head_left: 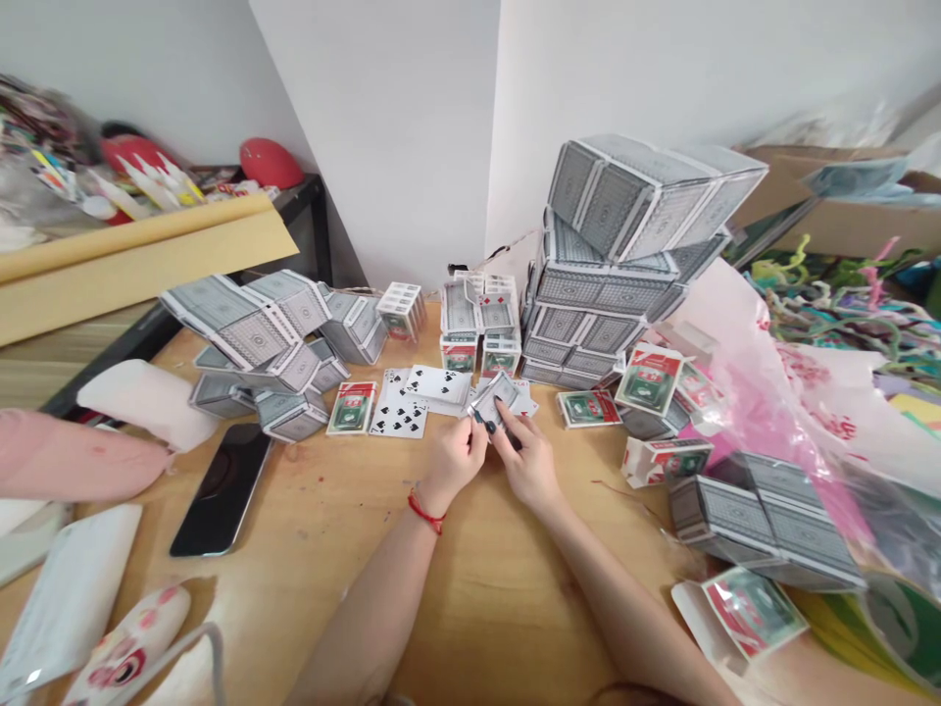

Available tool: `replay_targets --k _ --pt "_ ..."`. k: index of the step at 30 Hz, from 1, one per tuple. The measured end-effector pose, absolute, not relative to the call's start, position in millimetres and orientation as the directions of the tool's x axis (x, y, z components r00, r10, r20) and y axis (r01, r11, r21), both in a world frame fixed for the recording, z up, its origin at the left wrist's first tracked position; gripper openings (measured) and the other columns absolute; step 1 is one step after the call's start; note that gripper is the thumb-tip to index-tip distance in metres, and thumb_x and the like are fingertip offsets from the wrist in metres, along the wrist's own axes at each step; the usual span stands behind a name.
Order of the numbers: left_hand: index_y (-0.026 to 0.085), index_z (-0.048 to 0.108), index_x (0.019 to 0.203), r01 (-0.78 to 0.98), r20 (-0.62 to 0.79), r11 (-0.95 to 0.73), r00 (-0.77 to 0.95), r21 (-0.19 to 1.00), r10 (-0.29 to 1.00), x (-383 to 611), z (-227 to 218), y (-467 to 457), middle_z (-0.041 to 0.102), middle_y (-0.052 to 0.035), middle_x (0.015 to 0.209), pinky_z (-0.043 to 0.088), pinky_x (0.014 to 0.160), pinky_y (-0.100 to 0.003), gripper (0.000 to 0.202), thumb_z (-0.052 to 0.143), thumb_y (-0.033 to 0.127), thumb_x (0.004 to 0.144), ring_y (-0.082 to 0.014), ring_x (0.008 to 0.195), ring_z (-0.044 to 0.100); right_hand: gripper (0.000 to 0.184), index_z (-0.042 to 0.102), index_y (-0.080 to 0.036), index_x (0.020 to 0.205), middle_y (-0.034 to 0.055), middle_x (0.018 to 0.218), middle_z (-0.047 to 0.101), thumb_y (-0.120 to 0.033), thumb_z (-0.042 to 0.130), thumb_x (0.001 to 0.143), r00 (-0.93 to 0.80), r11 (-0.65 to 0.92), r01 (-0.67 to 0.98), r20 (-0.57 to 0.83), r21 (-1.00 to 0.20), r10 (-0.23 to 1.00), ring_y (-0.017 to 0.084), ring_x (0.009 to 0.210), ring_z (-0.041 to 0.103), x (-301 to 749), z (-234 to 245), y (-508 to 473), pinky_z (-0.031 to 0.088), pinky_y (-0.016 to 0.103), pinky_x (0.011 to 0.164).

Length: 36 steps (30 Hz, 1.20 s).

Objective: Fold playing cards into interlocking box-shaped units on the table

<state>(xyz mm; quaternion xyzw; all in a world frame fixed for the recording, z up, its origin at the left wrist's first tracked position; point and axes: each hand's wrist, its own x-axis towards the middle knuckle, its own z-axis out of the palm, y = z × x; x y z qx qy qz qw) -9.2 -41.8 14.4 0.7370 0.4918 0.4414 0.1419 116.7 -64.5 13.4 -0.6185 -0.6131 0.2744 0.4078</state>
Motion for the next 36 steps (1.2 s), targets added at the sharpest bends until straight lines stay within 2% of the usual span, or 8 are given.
replay_targets --k 8,13,17,20,24,26,29,36 --pt "0.020 0.029 0.049 0.600 0.425 -0.394 0.097 0.696 0.900 -9 19 -45 0.037 0.0020 0.043 0.026 0.047 -0.024 0.034 0.037 0.021 0.081 -0.0086 0.042 0.035 0.044 0.051 -0.022 0.121 0.0066 0.090 0.060 -0.039 0.047 0.081 0.085 0.079 0.502 0.140 -0.861 0.987 0.018 0.081 0.054 117 18 -64 0.042 0.030 0.078" --pt "0.019 0.034 0.049 0.432 0.310 -0.316 0.086 0.845 0.947 -6 19 -48 0.043 0.0011 0.043 0.030 0.047 -0.023 0.034 0.036 0.025 0.083 -0.0090 0.043 0.039 0.049 0.047 -0.024 0.124 0.0036 0.091 0.060 -0.039 0.052 0.078 0.064 0.060 0.372 0.090 -0.926 0.994 0.017 0.081 0.054 122 15 -63 0.043 0.030 0.077" --pt "0.019 0.035 0.049 0.268 0.252 -0.245 0.009 0.932 0.968 -7 25 -44 0.040 0.0027 0.042 0.027 0.044 -0.022 0.034 0.038 0.026 0.082 -0.0083 0.042 0.037 0.066 0.031 -0.024 0.132 0.0008 0.082 0.061 -0.036 0.059 0.074 0.078 0.041 0.030 0.043 -0.999 0.996 0.015 0.073 0.057 123 10 -61 0.046 0.028 0.069" --pt "0.019 0.027 0.046 0.165 0.237 -0.214 -0.142 0.963 0.961 -16 27 -34 0.030 0.0043 0.041 0.023 0.043 -0.023 0.035 0.041 0.024 0.078 -0.0080 0.041 0.029 0.072 0.022 -0.028 0.132 -0.0007 0.082 0.062 -0.032 0.062 0.072 0.179 0.050 -0.329 -0.010 -0.943 0.984 0.015 0.075 0.060 124 9 -58 0.049 0.029 0.069" --pt "0.018 0.023 0.047 0.009 0.150 -0.149 -0.035 0.989 0.988 -32 25 -19 0.024 0.0044 0.045 0.021 0.044 -0.023 0.032 0.043 0.020 0.072 -0.0079 0.044 0.024 0.053 0.042 -0.028 0.116 -0.0019 0.082 0.062 -0.031 0.065 0.069 0.189 -0.007 -0.564 -0.137 -0.826 0.972 0.013 0.068 0.061 130 12 -53 0.053 0.030 0.063" --pt "0.018 0.024 0.048 0.025 0.134 -0.135 0.056 0.990 0.989 -37 24 -14 0.022 0.0043 0.048 0.019 0.045 -0.024 0.032 0.045 0.021 0.072 -0.0079 0.046 0.023 0.036 0.053 -0.024 0.101 -0.0003 0.085 0.063 -0.032 0.066 0.068 0.118 -0.070 -0.588 -0.172 -0.806 0.978 0.014 0.066 0.062 135 13 -52 0.054 0.029 0.059" --pt "0.017 0.027 0.051 0.068 0.129 -0.139 0.138 0.988 0.982 -39 24 -11 0.021 0.0042 0.051 0.019 0.047 -0.023 0.033 0.047 0.027 0.075 -0.0081 0.049 0.023 0.025 0.056 -0.019 0.087 0.0007 0.077 0.064 -0.031 0.067 0.068 0.028 -0.143 -0.538 -0.187 -0.831 0.982 0.014 0.060 0.062 138 13 -53 0.055 0.029 0.052" --pt "0.016 0.043 0.057 0.163 0.073 -0.093 0.126 0.982 0.989 -34 23 -7 0.035 0.0033 0.054 0.025 0.049 -0.021 0.033 0.046 0.041 0.078 -0.0087 0.053 0.031 0.038 0.055 -0.020 0.093 0.0021 0.090 0.065 -0.028 0.073 0.061 0.015 -0.169 -0.448 -0.196 -0.878 0.981 0.019 0.069 0.064 138 11 -55 0.056 0.036 0.059"
